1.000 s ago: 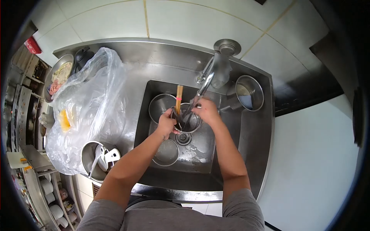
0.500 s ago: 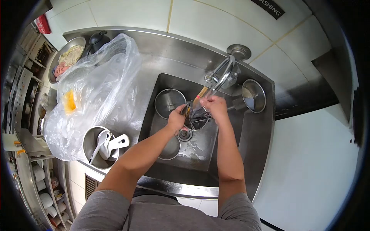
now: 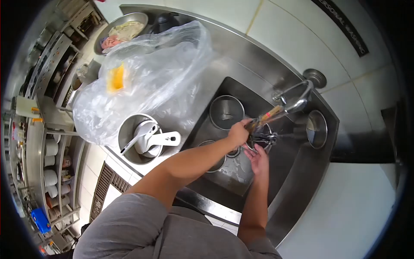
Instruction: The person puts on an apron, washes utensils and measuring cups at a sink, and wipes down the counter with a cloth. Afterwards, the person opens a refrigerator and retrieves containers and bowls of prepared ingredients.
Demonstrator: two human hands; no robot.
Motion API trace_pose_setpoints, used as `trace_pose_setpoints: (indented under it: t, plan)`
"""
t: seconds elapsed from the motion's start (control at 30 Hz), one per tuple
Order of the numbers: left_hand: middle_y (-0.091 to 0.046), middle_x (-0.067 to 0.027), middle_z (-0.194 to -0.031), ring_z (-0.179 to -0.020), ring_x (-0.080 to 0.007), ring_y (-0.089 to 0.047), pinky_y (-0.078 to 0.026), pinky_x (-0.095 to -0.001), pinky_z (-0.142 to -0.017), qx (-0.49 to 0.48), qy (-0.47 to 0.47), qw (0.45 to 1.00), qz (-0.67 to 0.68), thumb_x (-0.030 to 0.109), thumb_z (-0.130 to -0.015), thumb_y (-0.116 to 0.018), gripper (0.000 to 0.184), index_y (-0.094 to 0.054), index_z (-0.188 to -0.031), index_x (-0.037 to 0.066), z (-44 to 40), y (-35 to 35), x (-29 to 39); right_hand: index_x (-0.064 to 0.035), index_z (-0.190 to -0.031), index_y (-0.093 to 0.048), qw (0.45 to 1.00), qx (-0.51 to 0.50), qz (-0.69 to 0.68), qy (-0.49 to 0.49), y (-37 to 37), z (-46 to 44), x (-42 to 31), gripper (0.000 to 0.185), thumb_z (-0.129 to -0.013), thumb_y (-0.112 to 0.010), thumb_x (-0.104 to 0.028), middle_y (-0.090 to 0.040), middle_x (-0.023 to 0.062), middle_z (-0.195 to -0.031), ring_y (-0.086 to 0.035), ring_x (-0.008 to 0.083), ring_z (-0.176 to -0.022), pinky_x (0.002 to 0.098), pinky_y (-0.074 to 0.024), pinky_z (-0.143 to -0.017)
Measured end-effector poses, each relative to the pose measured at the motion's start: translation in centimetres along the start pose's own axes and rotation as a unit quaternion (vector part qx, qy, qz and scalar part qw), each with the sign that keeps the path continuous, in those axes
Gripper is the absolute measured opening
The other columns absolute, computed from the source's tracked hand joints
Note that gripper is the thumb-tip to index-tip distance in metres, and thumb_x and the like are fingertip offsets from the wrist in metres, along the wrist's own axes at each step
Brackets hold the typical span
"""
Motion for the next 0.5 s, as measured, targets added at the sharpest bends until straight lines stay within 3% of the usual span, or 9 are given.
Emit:
trace_pose_setpoints:
  t: [0.03, 0.1, 0.2, 0.23, 0.27, 0.33, 0.37, 0.43, 0.5]
  plan:
    - [-0.060, -0.0161, -0.114, -0.080, -0.0267, -0.067, -0.059, -0.0305, -0.048, -0.002, 0.007, 1.000, 0.007, -0.012, -0.074, -0.040, 0.062, -0.046, -0.134, 0.004, 0.0, 0.0, -0.4, -0.0013, -0.101, -0.060, 0.999, 0.010, -0.032, 0.012, 0.3, 0.1, 0.0, 0.021, -0.086, -0.059, -0.016, -0.067, 0.0150, -0.103, -0.065, 0.0311, -0.096, 0.0448, -0.0506, -0.088]
    - [-0.058, -0.0163, -0.118, -0.084, -0.0286, -0.067, -0.059, -0.0304, -0.049, -0.021, 0.016, 0.998, 0.054, -0.012, -0.073, -0.041, 0.067, -0.041, -0.138, 0.005, 0.5, -0.5, -0.2, -0.0029, -0.100, -0.060, 0.999, 0.006, -0.049, 0.023, 0.1, -0.1, -0.1, 0.019, -0.085, -0.059, -0.014, -0.067, 0.0139, -0.102, -0.065, 0.0302, -0.096, 0.0452, -0.0517, -0.087]
    - [-0.058, -0.0147, -0.119, -0.056, -0.0208, -0.065, -0.054, -0.0275, -0.041, -0.081, 0.048, 0.996, 0.000, -0.007, -0.074, -0.048, 0.071, -0.035, -0.142, 0.009, 1.2, -0.9, 1.1, -0.0060, -0.101, -0.059, 0.995, 0.040, -0.075, 0.055, -0.4, 1.0, -1.5, 0.018, -0.083, -0.060, -0.009, -0.067, 0.0120, -0.099, -0.065, 0.0283, -0.094, 0.0466, -0.0536, -0.085]
    - [-0.056, -0.0150, -0.121, -0.072, -0.0221, -0.066, -0.057, -0.0326, -0.053, -0.104, 0.074, 0.987, -0.096, 0.001, -0.077, -0.054, 0.071, -0.032, -0.144, 0.011, 1.5, -0.8, 1.7, -0.0074, -0.102, -0.059, 0.992, 0.069, -0.085, 0.069, -0.3, 1.4, -2.1, 0.020, -0.082, -0.061, -0.007, -0.067, 0.0111, -0.098, -0.065, 0.0274, -0.092, 0.0477, -0.0545, -0.084]
    - [-0.056, -0.0150, -0.121, -0.072, -0.0221, -0.066, -0.057, -0.0326, -0.053, -0.115, 0.073, 0.986, -0.097, 0.001, -0.077, -0.054, 0.071, -0.032, -0.144, 0.011, 1.3, -1.1, 1.6, -0.0074, -0.102, -0.059, 0.990, 0.077, -0.086, 0.077, 0.1, 1.4, -2.4, 0.020, -0.082, -0.061, -0.007, -0.067, 0.0111, -0.098, -0.065, 0.0274, -0.092, 0.0477, -0.0545, -0.084]
    - [-0.054, -0.0139, -0.123, -0.096, -0.0240, -0.062, -0.057, -0.0393, -0.072, -0.082, 0.220, 0.970, -0.065, 0.013, -0.079, -0.061, 0.069, -0.034, -0.142, 0.012, 1.7, -0.3, -1.4, -0.0137, -0.121, -0.047, 0.990, 0.048, -0.124, 0.056, -0.3, 0.9, -2.2, 0.045, -0.080, -0.062, -0.002, -0.064, 0.0071, -0.099, -0.065, 0.0220, -0.088, 0.0457, -0.0586, -0.077]
    - [-0.054, -0.0139, -0.123, -0.096, -0.0240, -0.062, -0.057, -0.0393, -0.072, -0.085, 0.219, 0.970, -0.067, 0.013, -0.079, -0.061, 0.069, -0.034, -0.142, 0.012, 1.5, 0.0, -2.0, -0.0133, -0.121, -0.047, 0.990, 0.047, -0.114, 0.062, -0.5, 1.0, -2.6, 0.044, -0.080, -0.062, -0.003, -0.063, 0.0066, -0.102, -0.065, 0.0218, -0.088, 0.0429, -0.0591, -0.074]
    - [-0.052, -0.0126, -0.123, -0.110, -0.0255, -0.054, -0.053, -0.0428, -0.086, -0.169, 0.216, 0.949, 0.154, 0.021, -0.079, -0.065, 0.067, -0.036, -0.139, 0.013, 1.5, -2.0, -2.6, -0.0133, -0.121, -0.046, 0.992, 0.049, -0.098, 0.062, -0.8, 1.4, -3.2, 0.044, -0.081, -0.062, -0.004, -0.063, 0.0064, -0.104, -0.064, 0.0222, -0.090, 0.0427, -0.0582, -0.076]
    - [-0.054, -0.0120, -0.119, -0.107, -0.0257, -0.056, -0.054, -0.0417, -0.085, -0.143, 0.197, 0.955, 0.168, 0.021, -0.079, -0.065, 0.063, -0.038, -0.136, 0.012, 1.4, -2.0, -2.4, -0.0133, -0.122, -0.046, 0.993, 0.051, -0.083, 0.061, -1.1, 1.8, -3.8, 0.044, -0.082, -0.063, -0.005, -0.062, 0.0061, -0.106, -0.063, 0.0227, -0.093, 0.0424, -0.0573, -0.077]
Point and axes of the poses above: each hand's wrist, its own z-axis away from the middle knuckle, its own y-axis out of the back of the hand, x = y × z, the point moved 10 cm from there along -z, towards the middle knuckle
